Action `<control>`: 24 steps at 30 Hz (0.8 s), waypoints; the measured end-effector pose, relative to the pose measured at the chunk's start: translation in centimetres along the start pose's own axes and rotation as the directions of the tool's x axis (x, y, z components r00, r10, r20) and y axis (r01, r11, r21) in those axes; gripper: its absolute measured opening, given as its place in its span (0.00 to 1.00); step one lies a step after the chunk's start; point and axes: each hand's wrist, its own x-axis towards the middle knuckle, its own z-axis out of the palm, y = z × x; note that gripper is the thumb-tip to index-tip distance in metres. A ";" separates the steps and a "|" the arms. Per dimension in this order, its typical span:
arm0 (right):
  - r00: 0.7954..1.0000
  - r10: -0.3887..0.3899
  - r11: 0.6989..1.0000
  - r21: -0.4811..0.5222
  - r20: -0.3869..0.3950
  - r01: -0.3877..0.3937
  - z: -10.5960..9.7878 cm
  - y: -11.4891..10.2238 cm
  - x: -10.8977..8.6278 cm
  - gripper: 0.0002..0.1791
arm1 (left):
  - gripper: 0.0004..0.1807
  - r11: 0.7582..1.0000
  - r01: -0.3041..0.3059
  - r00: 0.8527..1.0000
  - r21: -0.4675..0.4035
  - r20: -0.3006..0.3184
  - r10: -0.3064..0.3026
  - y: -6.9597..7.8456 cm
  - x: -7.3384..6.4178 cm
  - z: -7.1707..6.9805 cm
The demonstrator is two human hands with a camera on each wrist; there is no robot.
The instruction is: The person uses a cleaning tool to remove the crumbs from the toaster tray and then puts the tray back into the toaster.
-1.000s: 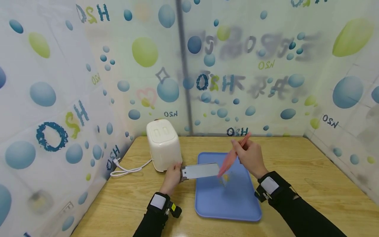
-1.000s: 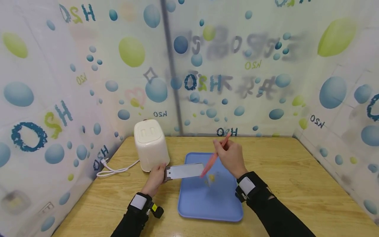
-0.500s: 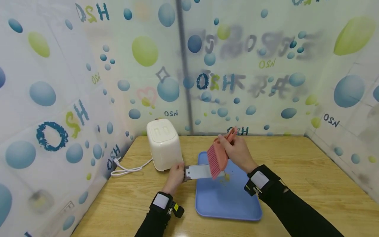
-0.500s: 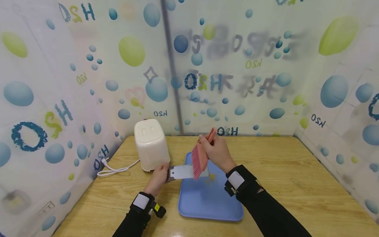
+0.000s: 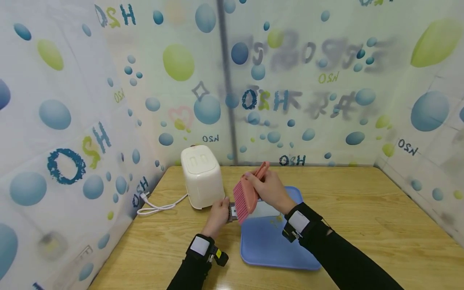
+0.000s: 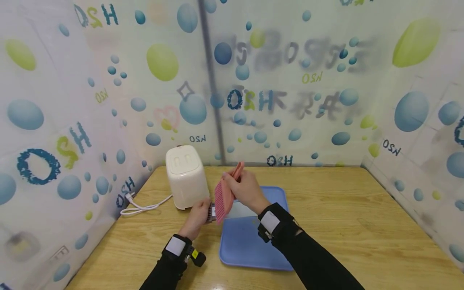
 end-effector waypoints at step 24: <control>0.998 0.065 0.996 -0.057 -0.018 -0.066 0.1 2.3 -0.6 0.22 | 0.24 0.999 0.037 0.999 0.009 -0.010 -0.037 0.5 -0.6 -0.2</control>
